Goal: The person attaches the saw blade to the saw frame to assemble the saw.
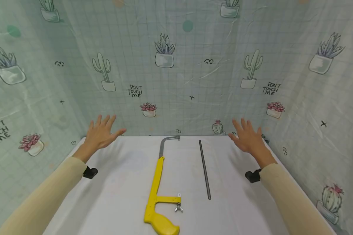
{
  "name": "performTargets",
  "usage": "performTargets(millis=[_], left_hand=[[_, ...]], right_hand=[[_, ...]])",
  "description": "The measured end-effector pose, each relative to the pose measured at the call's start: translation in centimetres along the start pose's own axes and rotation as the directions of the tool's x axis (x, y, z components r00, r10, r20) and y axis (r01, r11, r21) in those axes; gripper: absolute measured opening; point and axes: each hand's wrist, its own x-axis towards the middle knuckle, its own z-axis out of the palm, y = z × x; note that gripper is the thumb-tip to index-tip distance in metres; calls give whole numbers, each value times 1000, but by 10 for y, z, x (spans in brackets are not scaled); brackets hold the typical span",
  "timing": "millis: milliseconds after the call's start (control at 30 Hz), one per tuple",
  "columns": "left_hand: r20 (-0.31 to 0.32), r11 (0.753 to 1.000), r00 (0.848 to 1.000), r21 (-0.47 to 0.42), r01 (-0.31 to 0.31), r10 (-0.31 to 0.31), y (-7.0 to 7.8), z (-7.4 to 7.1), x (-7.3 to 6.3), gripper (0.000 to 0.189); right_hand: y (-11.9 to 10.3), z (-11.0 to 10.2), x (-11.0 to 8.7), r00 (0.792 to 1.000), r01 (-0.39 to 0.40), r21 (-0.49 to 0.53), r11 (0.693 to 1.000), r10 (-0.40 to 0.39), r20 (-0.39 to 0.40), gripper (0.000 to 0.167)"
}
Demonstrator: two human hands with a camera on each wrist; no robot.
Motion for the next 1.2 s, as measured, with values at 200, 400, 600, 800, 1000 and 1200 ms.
performTargets(millis=[200,400,600,800,1000,1200], left_hand=[[15,1000,1000,-1,-14,14,10,-2,-13,104],[27,998,999,-54,-29,31,25,-4,-30,102],[14,995,998,-85,-53,55,39,-3,-46,101],[-23,993,996,-86,-84,82,52,0,-65,100],[-62,988,994,-120,-98,91,71,8,-87,94],[-73,964,992,-239,-113,98,97,14,-108,79]], right_hand=[[-11,7,-21,1000,13,4,1000,-13,-18,80],[-27,16,-39,1000,9,2,1000,-9,-26,79],[-46,21,-55,998,37,-7,999,-38,-50,77],[-61,22,-72,1000,12,72,997,-11,-21,76],[-78,28,-87,1000,-20,195,981,20,-1,71],[-92,45,-91,999,14,386,922,-24,23,65]])
